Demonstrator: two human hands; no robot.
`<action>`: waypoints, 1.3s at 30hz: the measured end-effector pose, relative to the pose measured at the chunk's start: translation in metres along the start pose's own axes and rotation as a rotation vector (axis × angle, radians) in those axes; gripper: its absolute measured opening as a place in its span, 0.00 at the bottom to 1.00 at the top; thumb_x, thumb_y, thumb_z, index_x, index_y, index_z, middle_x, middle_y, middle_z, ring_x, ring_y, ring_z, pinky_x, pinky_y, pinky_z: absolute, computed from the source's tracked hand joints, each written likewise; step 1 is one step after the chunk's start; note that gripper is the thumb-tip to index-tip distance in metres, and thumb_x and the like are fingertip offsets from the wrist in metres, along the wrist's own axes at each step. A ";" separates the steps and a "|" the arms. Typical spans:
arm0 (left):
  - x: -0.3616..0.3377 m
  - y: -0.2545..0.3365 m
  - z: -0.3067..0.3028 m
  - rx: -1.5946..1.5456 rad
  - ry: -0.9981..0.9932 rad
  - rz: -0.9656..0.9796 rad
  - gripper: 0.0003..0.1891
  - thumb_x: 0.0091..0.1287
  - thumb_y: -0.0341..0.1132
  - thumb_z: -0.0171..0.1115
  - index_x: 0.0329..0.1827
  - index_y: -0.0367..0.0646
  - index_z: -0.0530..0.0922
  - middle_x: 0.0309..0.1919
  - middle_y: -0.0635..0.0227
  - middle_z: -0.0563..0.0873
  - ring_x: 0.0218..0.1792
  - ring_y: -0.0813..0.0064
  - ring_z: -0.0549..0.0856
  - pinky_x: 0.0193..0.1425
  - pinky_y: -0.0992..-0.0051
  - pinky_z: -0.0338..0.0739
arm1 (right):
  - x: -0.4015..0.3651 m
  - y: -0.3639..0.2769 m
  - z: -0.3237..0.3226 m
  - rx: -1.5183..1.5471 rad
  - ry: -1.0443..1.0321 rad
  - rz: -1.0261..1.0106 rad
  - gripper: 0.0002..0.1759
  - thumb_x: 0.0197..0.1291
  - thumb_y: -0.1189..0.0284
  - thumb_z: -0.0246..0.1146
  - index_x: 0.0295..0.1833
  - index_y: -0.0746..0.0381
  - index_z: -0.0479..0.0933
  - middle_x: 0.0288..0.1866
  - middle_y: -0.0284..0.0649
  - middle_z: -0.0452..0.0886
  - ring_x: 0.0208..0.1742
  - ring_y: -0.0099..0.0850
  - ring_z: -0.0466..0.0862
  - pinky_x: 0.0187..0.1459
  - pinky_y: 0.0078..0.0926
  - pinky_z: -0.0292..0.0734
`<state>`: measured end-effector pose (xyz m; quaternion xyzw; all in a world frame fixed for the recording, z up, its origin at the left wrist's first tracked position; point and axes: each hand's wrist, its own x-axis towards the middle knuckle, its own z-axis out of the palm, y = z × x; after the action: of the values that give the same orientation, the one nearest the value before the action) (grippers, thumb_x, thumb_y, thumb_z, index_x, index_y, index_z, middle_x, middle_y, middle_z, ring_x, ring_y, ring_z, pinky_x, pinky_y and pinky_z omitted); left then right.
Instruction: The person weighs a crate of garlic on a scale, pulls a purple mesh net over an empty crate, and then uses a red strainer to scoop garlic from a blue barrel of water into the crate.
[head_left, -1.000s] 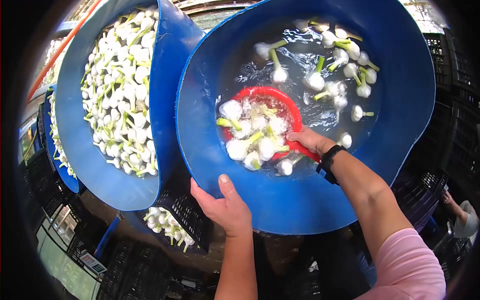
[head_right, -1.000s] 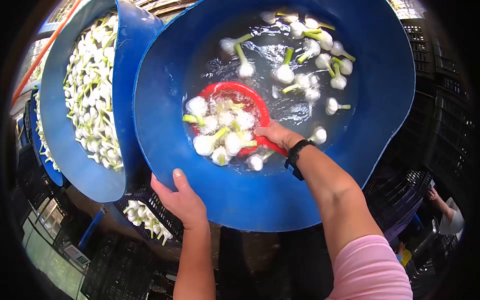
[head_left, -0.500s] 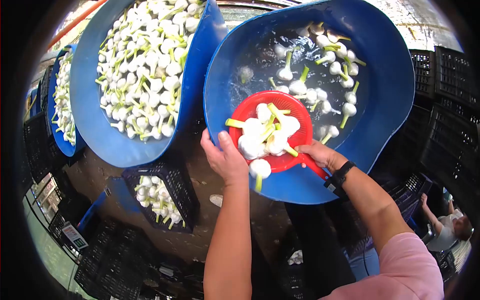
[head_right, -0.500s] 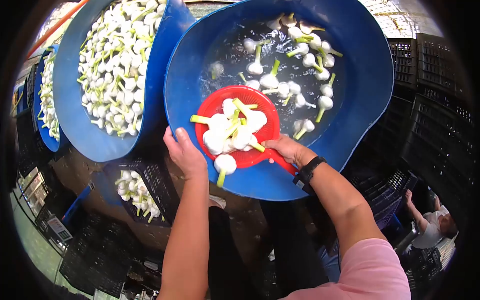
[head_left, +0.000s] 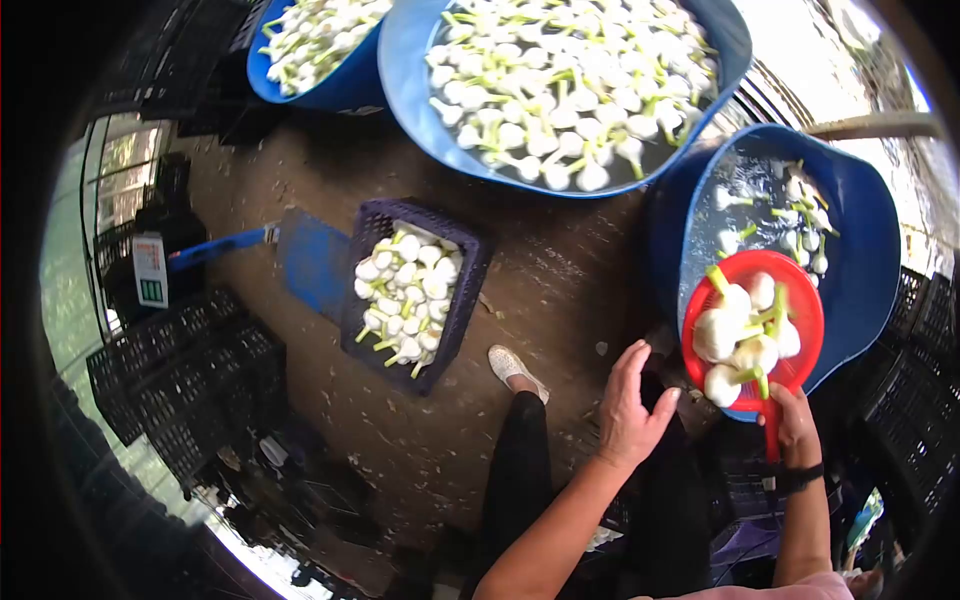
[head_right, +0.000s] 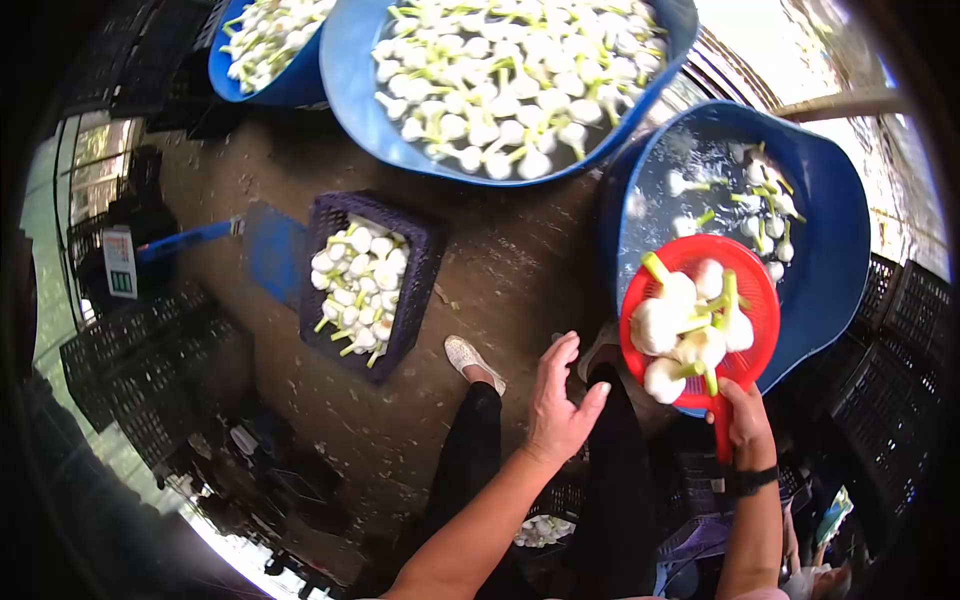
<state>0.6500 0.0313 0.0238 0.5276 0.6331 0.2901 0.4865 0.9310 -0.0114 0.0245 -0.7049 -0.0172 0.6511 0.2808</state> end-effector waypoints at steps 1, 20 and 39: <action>-0.011 -0.014 -0.021 0.057 0.002 -0.041 0.33 0.56 0.33 0.66 0.65 0.41 0.62 0.61 0.55 0.70 0.55 0.59 0.76 0.56 0.67 0.74 | -0.013 -0.003 0.010 -0.007 -0.004 -0.029 0.16 0.59 0.74 0.56 0.52 0.68 0.69 0.35 0.41 0.79 0.23 0.28 0.79 0.20 0.22 0.76; -0.254 -0.173 -0.223 0.490 0.030 -0.784 0.24 0.54 0.45 0.65 0.52 0.46 0.73 0.48 0.60 0.81 0.52 0.56 0.77 0.53 0.57 0.70 | 0.003 0.100 0.445 -0.739 -0.210 -0.462 0.29 0.58 0.77 0.58 0.65 0.63 0.58 0.51 0.43 0.75 0.47 0.33 0.78 0.43 0.28 0.76; -0.138 -0.165 -0.178 0.260 -0.116 -0.677 0.22 0.55 0.38 0.68 0.50 0.39 0.73 0.40 0.60 0.83 0.39 0.65 0.82 0.48 0.69 0.76 | -0.066 0.059 0.208 0.240 -0.111 -0.040 0.16 0.63 0.68 0.59 0.55 0.61 0.70 0.42 0.34 0.79 0.33 0.21 0.78 0.24 0.18 0.75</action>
<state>0.4181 -0.1191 -0.0156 0.3612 0.7748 -0.0005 0.5188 0.7078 -0.0085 0.0608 -0.6286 0.0313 0.6807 0.3749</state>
